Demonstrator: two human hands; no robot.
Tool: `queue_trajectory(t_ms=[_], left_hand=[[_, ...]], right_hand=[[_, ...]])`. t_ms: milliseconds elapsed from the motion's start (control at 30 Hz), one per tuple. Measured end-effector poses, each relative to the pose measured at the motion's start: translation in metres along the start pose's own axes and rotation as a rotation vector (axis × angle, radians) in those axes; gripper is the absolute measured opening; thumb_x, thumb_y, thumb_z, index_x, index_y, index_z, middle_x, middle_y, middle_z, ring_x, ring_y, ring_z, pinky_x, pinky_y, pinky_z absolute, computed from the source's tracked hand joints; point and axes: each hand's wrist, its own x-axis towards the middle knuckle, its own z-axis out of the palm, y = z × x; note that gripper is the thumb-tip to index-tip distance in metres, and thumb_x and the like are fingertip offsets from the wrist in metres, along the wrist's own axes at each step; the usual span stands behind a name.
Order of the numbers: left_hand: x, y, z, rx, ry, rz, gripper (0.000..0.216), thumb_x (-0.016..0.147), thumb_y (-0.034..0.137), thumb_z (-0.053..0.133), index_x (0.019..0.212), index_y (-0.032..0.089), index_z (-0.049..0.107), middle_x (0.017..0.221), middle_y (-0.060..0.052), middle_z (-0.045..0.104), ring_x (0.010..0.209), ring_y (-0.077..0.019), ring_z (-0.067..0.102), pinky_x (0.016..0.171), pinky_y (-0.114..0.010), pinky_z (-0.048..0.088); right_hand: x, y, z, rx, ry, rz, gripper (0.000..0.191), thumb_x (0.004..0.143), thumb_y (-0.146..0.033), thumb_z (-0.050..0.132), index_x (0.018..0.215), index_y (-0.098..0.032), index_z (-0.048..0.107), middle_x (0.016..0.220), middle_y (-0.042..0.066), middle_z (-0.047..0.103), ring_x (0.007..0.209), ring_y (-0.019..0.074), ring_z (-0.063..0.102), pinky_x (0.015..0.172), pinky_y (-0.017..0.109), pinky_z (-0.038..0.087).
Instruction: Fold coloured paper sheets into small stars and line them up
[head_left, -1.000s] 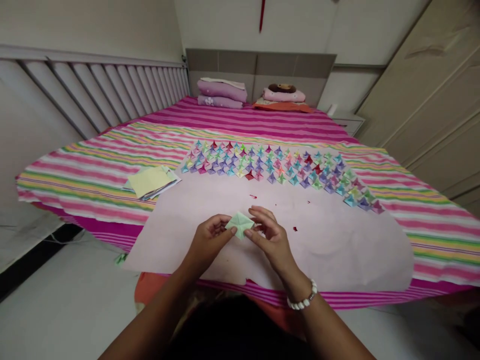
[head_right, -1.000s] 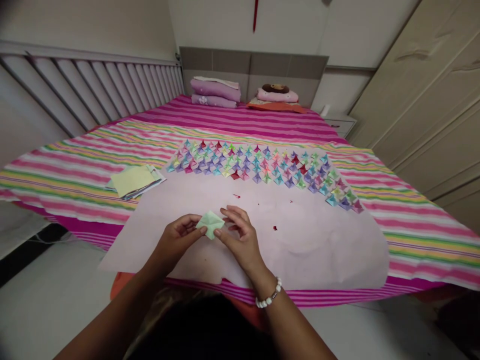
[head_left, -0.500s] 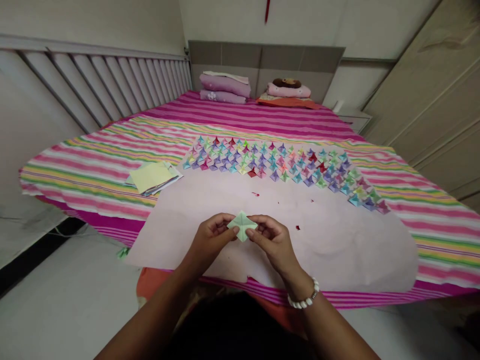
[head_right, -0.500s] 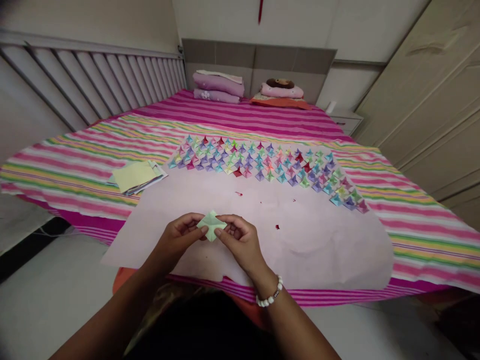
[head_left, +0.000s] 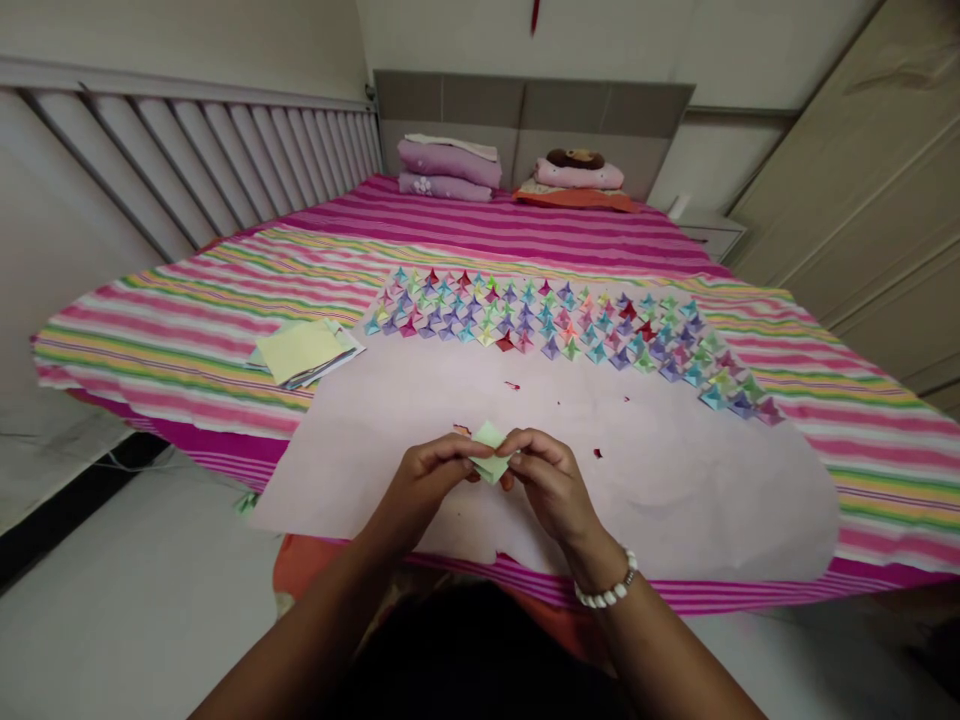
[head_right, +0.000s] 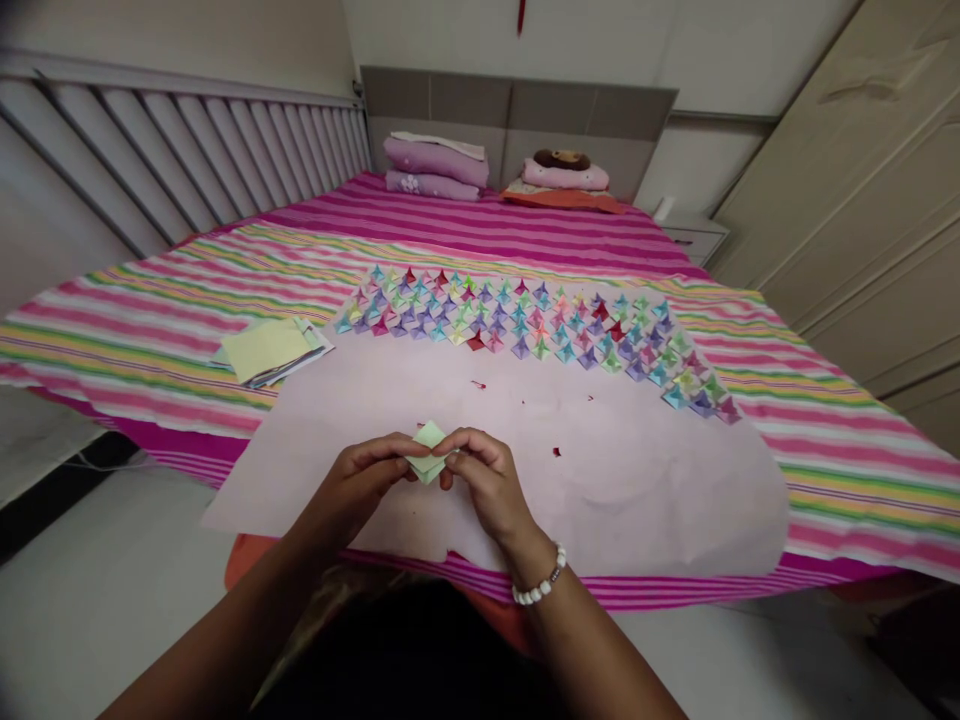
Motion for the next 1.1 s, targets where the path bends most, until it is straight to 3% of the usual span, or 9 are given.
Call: queue_trajectory(t_ms=[133,233,367,533,667,800,1100], left_hand=[[0.0,0.003,0.003,0.089,0.029,0.034,0.016,0.081,0.03,0.065,0.083,0.02,0.076,0.087,-0.005,0.067,0.085,-0.0174,0.058,0.08,-0.03,0.045],[0.002,0.004,0.005,0.122,0.089,0.075,0.011,0.073,0.027,0.073,0.078,0.018,0.074,0.084,-0.005,0.068,0.085,-0.018,0.059,0.079,-0.029,0.046],[0.004,0.001,0.006,0.057,0.132,0.059,0.015,0.068,0.025,0.076,0.078,0.016,0.069,0.083,-0.004,0.068,0.082,-0.0173,0.061,0.074,-0.028,0.048],[0.005,-0.007,0.003,0.013,0.139,0.045,0.024,0.068,0.024,0.076,0.086,0.015,0.063,0.087,-0.004,0.067,0.083,-0.0158,0.062,0.074,-0.027,0.048],[0.007,-0.007,-0.003,-0.009,0.118,0.025,0.022,0.072,0.025,0.073,0.089,0.016,0.063,0.081,-0.002,0.067,0.076,-0.014,0.062,0.072,-0.026,0.049],[0.006,-0.004,-0.006,0.104,0.121,0.098,0.009,0.075,0.025,0.069,0.076,0.017,0.065,0.079,-0.001,0.067,0.073,-0.0124,0.061,0.07,-0.024,0.049],[0.003,-0.003,0.0,0.346,0.191,0.156,0.022,0.07,0.023,0.075,0.092,0.021,0.074,0.091,-0.003,0.073,0.079,-0.0151,0.065,0.072,-0.026,0.052]], right_hand=[[-0.001,0.0,0.0,-0.063,-0.015,-0.018,0.009,0.078,-0.026,0.061,0.08,-0.02,0.068,0.066,0.001,0.06,0.061,0.0143,0.055,0.062,0.029,0.043],[-0.001,0.0,0.005,-0.111,0.048,-0.002,0.014,0.074,-0.031,0.071,0.081,-0.02,0.066,0.064,-0.001,0.058,0.058,0.0124,0.053,0.057,0.026,0.042],[0.003,-0.001,0.01,-0.052,0.117,0.022,0.039,0.063,-0.028,0.081,0.098,-0.022,0.064,0.077,-0.001,0.064,0.066,0.0122,0.058,0.061,0.025,0.046],[0.007,0.002,0.008,-0.032,0.111,0.101,0.029,0.06,-0.028,0.083,0.082,-0.019,0.067,0.072,0.0,0.066,0.063,0.0117,0.057,0.062,0.025,0.047],[0.008,0.005,0.003,-0.01,0.146,0.05,0.04,0.061,-0.023,0.082,0.098,-0.021,0.067,0.067,-0.004,0.06,0.061,0.0098,0.055,0.06,0.023,0.045],[0.009,0.004,0.002,-0.028,0.173,0.024,0.052,0.064,-0.022,0.081,0.112,-0.023,0.063,0.068,-0.005,0.06,0.06,0.0088,0.054,0.056,0.021,0.042],[0.006,-0.005,0.007,-0.06,0.19,0.015,0.056,0.063,-0.023,0.081,0.115,-0.022,0.06,0.07,-0.004,0.065,0.06,0.0096,0.054,0.058,0.024,0.043]])
